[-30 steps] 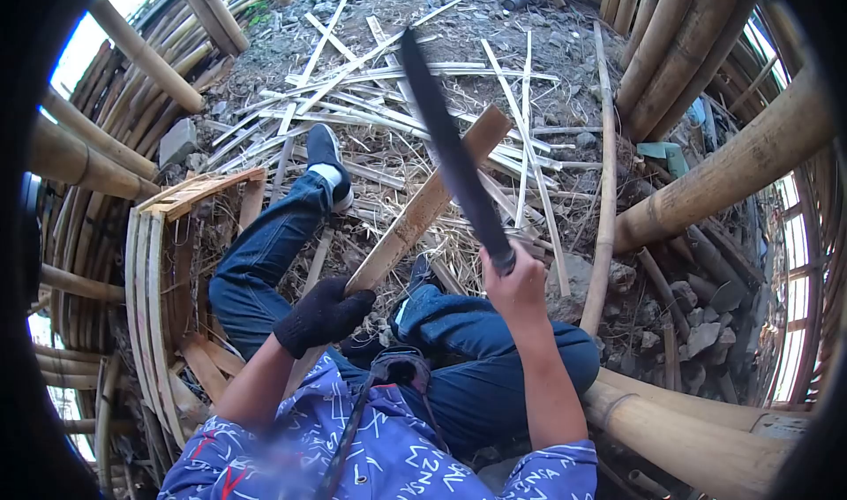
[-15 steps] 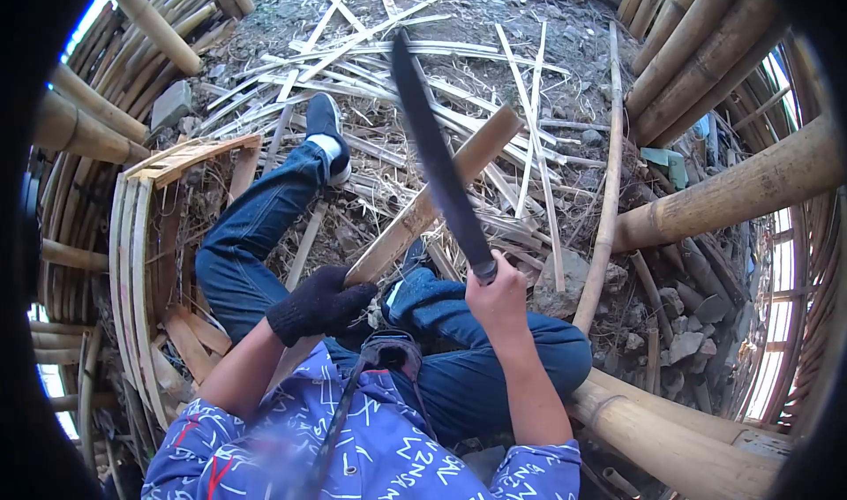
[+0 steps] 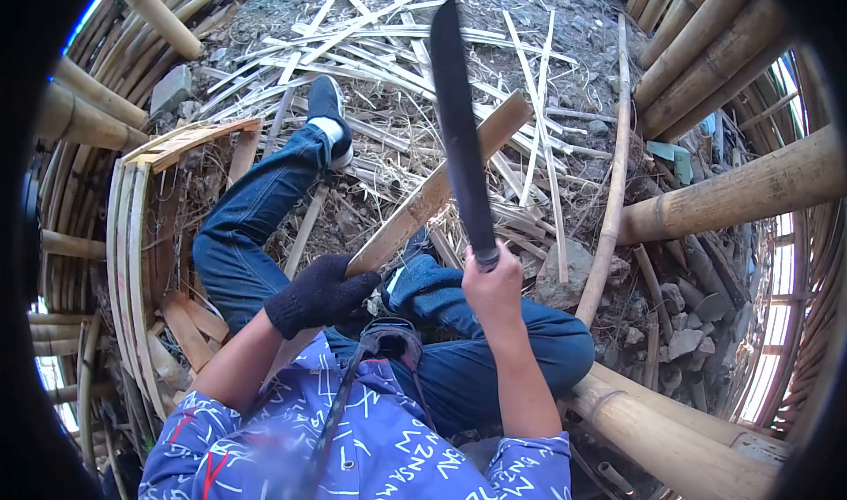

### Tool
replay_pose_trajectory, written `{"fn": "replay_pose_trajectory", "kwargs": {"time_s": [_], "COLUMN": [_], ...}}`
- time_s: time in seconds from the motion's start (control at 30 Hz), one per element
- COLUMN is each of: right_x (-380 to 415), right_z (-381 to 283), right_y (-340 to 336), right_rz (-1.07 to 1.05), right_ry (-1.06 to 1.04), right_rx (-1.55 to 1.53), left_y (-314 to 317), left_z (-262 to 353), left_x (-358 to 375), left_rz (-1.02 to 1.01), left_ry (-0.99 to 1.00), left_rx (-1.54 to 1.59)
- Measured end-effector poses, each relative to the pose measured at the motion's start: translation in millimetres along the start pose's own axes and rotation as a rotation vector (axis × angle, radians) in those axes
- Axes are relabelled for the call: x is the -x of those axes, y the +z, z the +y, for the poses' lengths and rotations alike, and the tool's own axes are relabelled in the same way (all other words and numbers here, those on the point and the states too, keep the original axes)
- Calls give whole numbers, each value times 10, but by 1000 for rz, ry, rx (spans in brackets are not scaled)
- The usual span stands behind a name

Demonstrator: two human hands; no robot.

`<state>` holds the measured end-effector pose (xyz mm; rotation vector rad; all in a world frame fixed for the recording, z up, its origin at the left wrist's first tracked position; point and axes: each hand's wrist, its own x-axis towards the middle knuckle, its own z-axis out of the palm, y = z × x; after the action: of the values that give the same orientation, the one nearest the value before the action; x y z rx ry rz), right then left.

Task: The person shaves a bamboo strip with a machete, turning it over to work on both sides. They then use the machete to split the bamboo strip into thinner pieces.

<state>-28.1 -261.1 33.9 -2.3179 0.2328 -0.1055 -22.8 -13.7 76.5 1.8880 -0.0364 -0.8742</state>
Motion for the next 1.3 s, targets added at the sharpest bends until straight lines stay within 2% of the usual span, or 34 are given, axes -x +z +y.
{"fn": "replay_pose_trajectory", "kwargs": {"time_s": [0.1,0.13,0.17,0.2,0.23,0.3,0.37,0.43,0.5,0.57,0.6,0.73,0.8,0.87,0.97,1.0,1.1,1.17,1.23,1.27,1.3], "right_x": [-55,-98,-122,-167,-219,-313,-289,-197,-198,-298,-301,-149,-227,-279,-243,-211,-256,-262,-196,-148,-172], "right_z": [114,108,76,-11,10,46,12,-17,3,127,77,26,104,86,130,141,268,246,105,137,141], "right_y": [-52,-151,-245,-332,-359,-411,-422,-415,-502,-590,-587,-473,-483,-482,-322,-304,-323,-289,-176,-124,-135], "right_rz": [30,22,3,-4,-8,185,204,142,97,163,113,-14,4,58,93,25,21,41,57,4,13], "right_ry": [-91,-84,-76,73,74,109,54,-33,-30,-14,91,-35,11,103,88,41,2,57,80,35,37], "right_rx": [22,40,64,-4,3,11,20,126,111,232,124,300,246,105,151,269,220,212,143,226,216], "left_y": [-5,11,11,24,35,68,93,172,189,191,178,239,213,220,259,271,276,275,307,306,284], "left_z": [-158,-215,-231,-225,-211,-121,-95,-140,-103,-104,-100,-292,-314,-330,-289,-323,-332,-332,-387,-463,-459], "left_x": [19,15,17,41,59,67,70,70,124,149,130,52,34,61,55,45,81,45,-46,-85,-56], "left_rz": [13,80,75,104,136,146,151,288,294,311,309,385,412,442,442,439,435,351,419,430,429], "left_ry": [28,202,200,226,255,251,248,331,306,264,291,400,438,332,342,316,310,246,377,455,460], "left_rx": [-29,-158,-157,-167,-176,-213,-263,-280,-319,-344,-394,-493,-487,-563,-504,-488,-507,-513,-534,-591,-603]}}
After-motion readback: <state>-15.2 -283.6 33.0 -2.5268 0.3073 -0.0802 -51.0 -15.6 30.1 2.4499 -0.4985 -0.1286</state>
